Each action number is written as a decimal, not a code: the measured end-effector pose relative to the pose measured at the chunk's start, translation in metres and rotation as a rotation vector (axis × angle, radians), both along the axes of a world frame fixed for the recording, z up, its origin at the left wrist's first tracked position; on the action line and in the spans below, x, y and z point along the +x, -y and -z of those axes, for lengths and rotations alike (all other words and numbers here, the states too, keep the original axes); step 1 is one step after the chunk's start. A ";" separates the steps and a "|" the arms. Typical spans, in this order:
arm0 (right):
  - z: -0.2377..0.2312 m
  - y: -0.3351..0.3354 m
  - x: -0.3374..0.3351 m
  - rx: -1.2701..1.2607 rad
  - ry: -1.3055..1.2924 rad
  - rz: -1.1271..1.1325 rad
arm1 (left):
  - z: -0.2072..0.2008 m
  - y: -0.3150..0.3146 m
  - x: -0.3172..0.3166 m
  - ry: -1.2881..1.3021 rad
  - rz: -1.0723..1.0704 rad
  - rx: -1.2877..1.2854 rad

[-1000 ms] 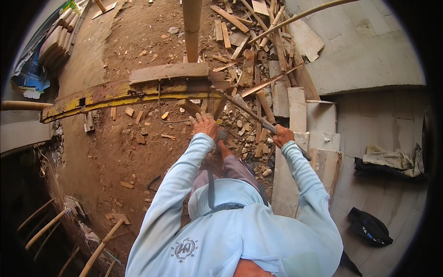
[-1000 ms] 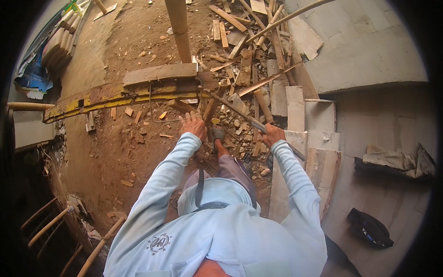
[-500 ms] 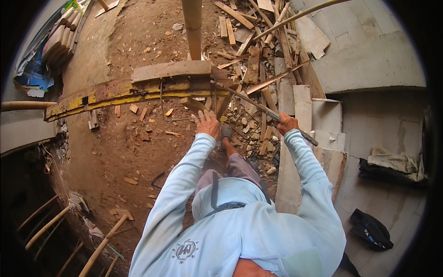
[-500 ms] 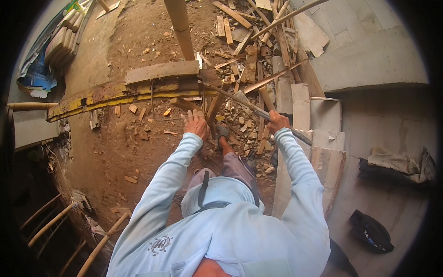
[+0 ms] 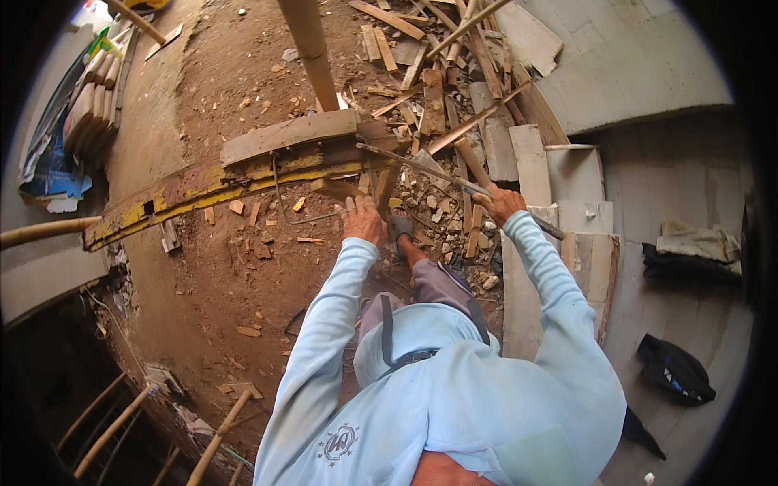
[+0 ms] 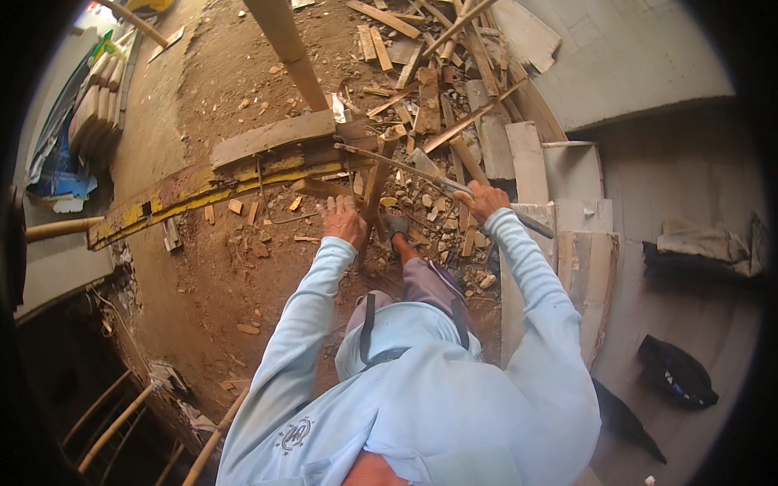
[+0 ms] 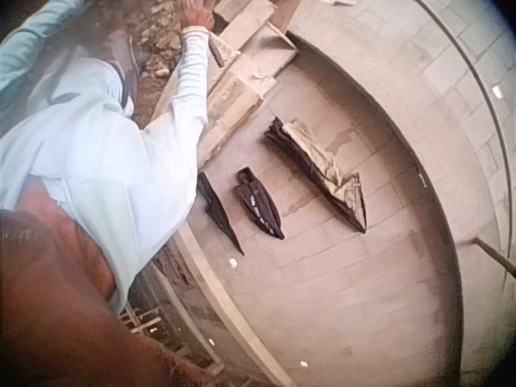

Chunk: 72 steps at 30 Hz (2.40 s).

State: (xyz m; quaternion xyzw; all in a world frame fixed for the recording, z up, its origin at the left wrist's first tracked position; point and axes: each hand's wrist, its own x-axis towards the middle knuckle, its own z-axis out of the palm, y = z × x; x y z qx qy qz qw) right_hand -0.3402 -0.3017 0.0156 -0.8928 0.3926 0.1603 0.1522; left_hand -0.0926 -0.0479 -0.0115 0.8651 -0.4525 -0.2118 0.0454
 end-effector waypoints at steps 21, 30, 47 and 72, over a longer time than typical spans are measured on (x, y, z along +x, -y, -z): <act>-0.004 -0.064 0.006 -0.164 -0.010 0.231 | 0.017 -0.015 0.019 -0.032 0.048 -0.249; 0.005 -0.070 0.008 -0.175 0.005 0.260 | 0.022 -0.016 0.025 -0.011 0.039 -0.289; -0.017 -0.010 0.011 -0.055 -0.142 -0.002 | -0.004 -0.021 0.031 -0.125 0.103 -0.220; -0.027 -0.045 0.086 0.260 0.939 0.243 | -0.177 -0.011 0.149 -1.821 -1.401 -1.010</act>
